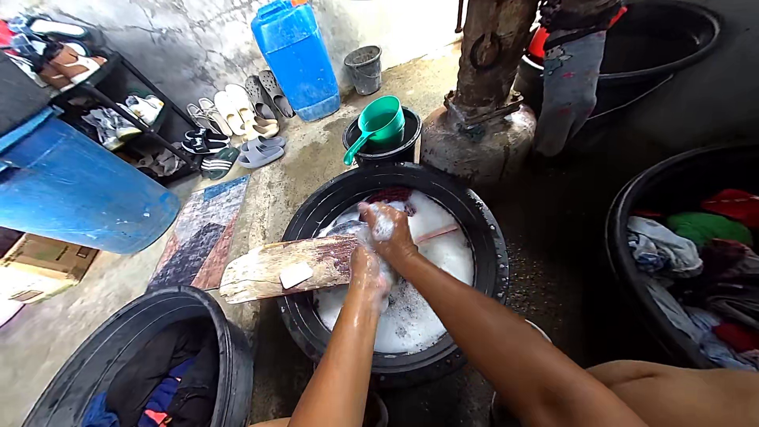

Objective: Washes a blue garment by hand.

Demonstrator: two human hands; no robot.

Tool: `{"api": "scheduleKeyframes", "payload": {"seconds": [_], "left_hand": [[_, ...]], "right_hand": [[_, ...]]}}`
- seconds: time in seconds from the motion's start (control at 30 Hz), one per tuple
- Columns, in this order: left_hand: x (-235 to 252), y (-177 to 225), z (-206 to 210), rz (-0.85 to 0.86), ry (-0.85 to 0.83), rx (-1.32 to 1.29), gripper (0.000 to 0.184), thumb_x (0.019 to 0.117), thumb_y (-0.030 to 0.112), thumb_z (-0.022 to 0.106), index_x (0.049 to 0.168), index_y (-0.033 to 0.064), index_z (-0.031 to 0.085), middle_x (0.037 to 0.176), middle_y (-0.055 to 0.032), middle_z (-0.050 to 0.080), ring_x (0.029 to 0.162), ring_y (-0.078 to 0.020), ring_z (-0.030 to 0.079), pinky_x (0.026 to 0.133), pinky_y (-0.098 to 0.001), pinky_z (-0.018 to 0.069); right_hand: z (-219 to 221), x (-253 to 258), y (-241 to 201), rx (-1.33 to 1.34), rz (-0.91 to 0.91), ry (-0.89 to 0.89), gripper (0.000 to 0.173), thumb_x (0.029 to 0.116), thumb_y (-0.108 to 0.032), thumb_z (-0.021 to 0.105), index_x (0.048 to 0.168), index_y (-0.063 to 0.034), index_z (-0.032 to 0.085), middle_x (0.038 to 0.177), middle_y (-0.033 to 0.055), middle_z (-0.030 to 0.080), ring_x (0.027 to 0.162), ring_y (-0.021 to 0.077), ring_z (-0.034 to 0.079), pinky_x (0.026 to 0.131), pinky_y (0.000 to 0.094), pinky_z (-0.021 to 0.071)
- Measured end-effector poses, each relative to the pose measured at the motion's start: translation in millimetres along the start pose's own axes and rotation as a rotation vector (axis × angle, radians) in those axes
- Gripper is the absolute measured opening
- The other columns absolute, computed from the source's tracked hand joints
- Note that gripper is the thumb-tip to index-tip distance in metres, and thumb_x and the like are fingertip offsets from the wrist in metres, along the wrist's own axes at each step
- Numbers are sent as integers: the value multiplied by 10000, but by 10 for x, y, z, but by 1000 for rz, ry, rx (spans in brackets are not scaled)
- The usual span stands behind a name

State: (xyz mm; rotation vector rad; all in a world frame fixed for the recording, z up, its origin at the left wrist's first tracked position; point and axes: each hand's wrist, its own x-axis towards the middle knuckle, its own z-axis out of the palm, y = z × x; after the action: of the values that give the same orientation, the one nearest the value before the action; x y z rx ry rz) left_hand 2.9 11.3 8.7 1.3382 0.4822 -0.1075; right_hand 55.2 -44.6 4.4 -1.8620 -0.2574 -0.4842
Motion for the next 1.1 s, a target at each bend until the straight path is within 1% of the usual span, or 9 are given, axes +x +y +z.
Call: {"api": "scheduleKeyframes", "payload": {"seconds": [0.07, 0.23, 0.37, 0.47, 0.6, 0.73, 0.87, 0.97, 1.1], "left_hand": [[9, 1, 12, 7, 0, -99, 391, 1087, 450, 366, 1214, 157, 591, 1029, -31, 655, 929, -153, 630, 786, -391, 544], [220, -117, -204, 178, 6, -46, 522, 1124, 334, 155, 1238, -36, 506, 997, -69, 613, 895, -59, 587, 819, -243, 511], [-43, 235, -169, 4, -148, 62, 484, 1084, 514, 326, 1169, 135, 613, 971, -2, 670, 890, -111, 650, 794, -338, 560], [-54, 376, -334, 135, -368, 300, 293, 1070, 171, 392, 1173, 10, 614, 1018, -45, 656, 928, -113, 627, 858, -335, 538], [152, 433, -324, 323, -267, 435, 151, 1050, 88, 500, 1004, 29, 632, 857, 12, 614, 741, -29, 570, 689, -224, 507], [165, 478, -399, 372, -291, 389, 209, 1067, 165, 437, 968, 98, 609, 836, 58, 626, 787, -8, 602, 781, -230, 529], [174, 407, -627, 373, -458, 316, 377, 916, 552, 661, 1013, 190, 706, 939, 108, 718, 904, -3, 669, 855, -256, 565], [138, 410, -698, 333, -486, 394, 142, 912, 310, 678, 902, 178, 731, 827, 96, 724, 792, 6, 670, 776, -221, 570], [124, 295, -526, 211, -335, -90, 220, 982, 287, 539, 1016, 145, 703, 965, 8, 744, 922, -94, 703, 837, -319, 595]], "right_hand": [[-23, 33, -9, -3, 159, -39, 409, 1070, -240, 510, 972, 91, 728, 947, 261, 729, 957, 407, 712, 870, 610, 522], [46, -394, -273, 44, -162, 5, 309, 994, -162, 560, 853, 51, 735, 787, 195, 724, 751, 333, 737, 673, 511, 581], [-271, 102, 204, -189, 276, -236, 468, 1099, -310, 450, 1127, 83, 703, 1145, 296, 697, 1129, 447, 666, 952, 646, 496], [-516, 393, 466, -243, 489, -442, 505, 1087, -363, 494, 1352, 62, 564, 1373, 291, 581, 1314, 454, 540, 1055, 660, 410], [-587, 305, 175, 237, 372, -685, 489, 1123, -299, 366, 1299, 97, 590, 1175, 252, 663, 1094, 289, 634, 1005, 468, 491], [-808, 429, -143, -65, 171, -1036, 323, 1077, -207, 549, 1022, 86, 673, 903, 175, 637, 855, 233, 587, 830, 445, 477], [-1108, 562, -372, 95, -28, -808, 264, 1044, -133, 551, 871, 7, 693, 686, -10, 561, 598, 25, 479, 587, 230, 418], [-1218, 630, -353, 408, -29, -428, 228, 993, -121, 538, 803, -128, 665, 723, -147, 599, 681, -86, 552, 674, 155, 496], [-934, 654, -64, 685, 247, -50, 330, 1085, -205, 338, 1159, -41, 614, 1022, 25, 701, 872, 85, 677, 745, 291, 582]]}}
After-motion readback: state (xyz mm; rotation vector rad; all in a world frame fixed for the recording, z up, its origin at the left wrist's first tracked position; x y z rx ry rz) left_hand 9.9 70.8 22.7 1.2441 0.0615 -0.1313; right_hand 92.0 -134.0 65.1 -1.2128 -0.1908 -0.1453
